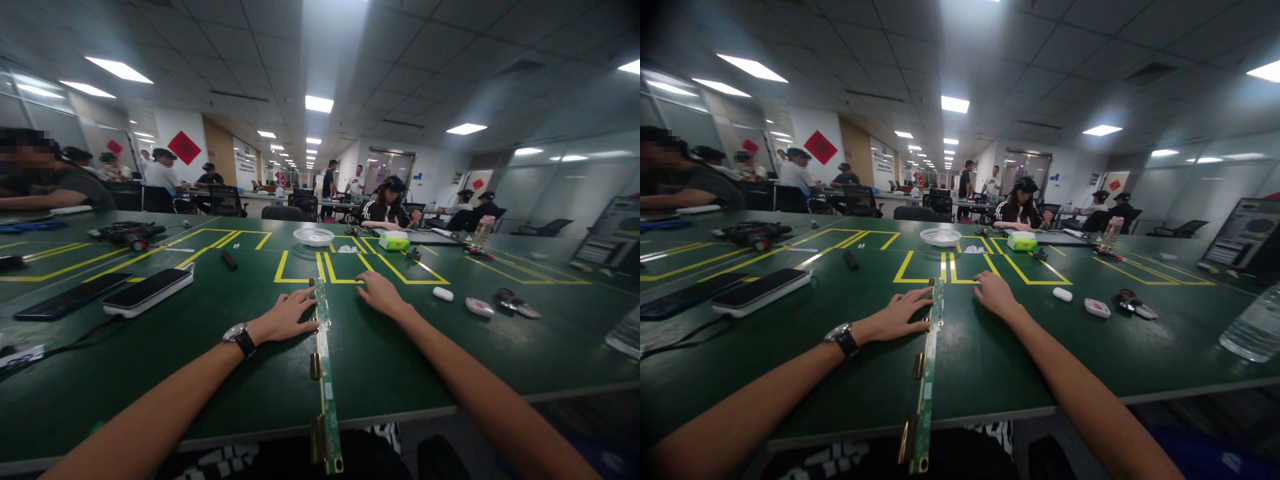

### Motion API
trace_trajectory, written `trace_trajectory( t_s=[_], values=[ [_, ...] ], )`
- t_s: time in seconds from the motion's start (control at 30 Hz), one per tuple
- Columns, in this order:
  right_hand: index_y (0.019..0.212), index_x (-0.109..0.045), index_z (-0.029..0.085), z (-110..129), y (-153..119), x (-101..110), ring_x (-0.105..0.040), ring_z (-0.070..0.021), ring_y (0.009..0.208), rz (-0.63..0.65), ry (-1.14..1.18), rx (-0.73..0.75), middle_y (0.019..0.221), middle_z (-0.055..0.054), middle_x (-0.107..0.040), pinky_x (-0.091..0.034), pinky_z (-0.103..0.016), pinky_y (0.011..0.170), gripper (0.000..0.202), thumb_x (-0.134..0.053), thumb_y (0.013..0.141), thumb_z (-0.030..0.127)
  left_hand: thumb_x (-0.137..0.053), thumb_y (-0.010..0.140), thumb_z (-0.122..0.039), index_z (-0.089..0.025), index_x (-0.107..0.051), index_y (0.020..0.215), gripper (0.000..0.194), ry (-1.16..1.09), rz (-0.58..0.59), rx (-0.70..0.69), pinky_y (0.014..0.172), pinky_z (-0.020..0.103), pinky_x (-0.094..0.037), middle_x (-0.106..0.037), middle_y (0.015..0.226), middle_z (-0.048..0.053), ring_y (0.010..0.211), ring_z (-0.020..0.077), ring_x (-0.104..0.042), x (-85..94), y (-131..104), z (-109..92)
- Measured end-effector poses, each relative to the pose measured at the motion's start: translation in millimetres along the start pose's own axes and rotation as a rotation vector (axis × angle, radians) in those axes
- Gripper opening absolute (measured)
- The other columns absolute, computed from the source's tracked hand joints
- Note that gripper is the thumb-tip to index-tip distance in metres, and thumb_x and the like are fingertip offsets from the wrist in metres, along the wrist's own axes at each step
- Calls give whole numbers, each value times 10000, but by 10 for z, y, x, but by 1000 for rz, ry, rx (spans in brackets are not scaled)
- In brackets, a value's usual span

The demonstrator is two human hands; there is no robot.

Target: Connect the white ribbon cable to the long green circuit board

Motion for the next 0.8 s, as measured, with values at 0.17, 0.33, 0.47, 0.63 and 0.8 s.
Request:
trace_trajectory(
  t_s=[0.17,0.33,0.47,0.63,0.8],
  values=[
    [1016,-731,97,-529,-1,-110,-619,-291,977,40,-48,-115,1017,-189,-682,-456,-369,863,245,-564,888,223,-375,972,-632,-248,-413,1441,607,-16,29,-28,1039,491,-313,-399,1518,109,1362,307,-381,-30,0,-18],
    [1033,-727,174,-80,31,-272,-620,-224,949,89,44,95,993,-92,-691,-448,-300,844,211,-579,884,201,-384,968,-632,-279,-434,1435,588,-7,14,-33,1033,480,-304,-410,1511,96,1342,317,-388,-36,9,-39],
    [1097,-690,195,425,4,-309,-617,-197,923,87,132,245,982,-60,-689,-449,-282,826,224,-602,899,248,-376,968,-638,-287,-437,1436,588,-1,8,-36,1025,473,-304,-423,1500,93,1327,317,-394,-43,9,-51],
    [1036,-710,186,640,-21,-285,-615,-198,865,57,214,269,927,-66,-682,-449,-302,796,179,-630,883,235,-382,960,-647,-304,-443,1432,586,0,-13,-50,1010,481,-315,-429,1495,85,1308,326,-412,-45,8,-55],
    [1020,-717,188,625,-24,-290,-618,-195,864,53,234,263,940,-65,-685,-453,-303,797,168,-640,879,236,-381,960,-644,-298,-437,1436,592,14,-12,-50,1003,490,-319,-432,1490,91,1303,333,-413,-53,19,-63]
  ],
)
Point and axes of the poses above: each hand's wrist, its own y-axis towards the middle knuckle, its own x-axis out of the back of the hand, z = x × y, the point moved 8 cm from there along y, towards the middle knuckle
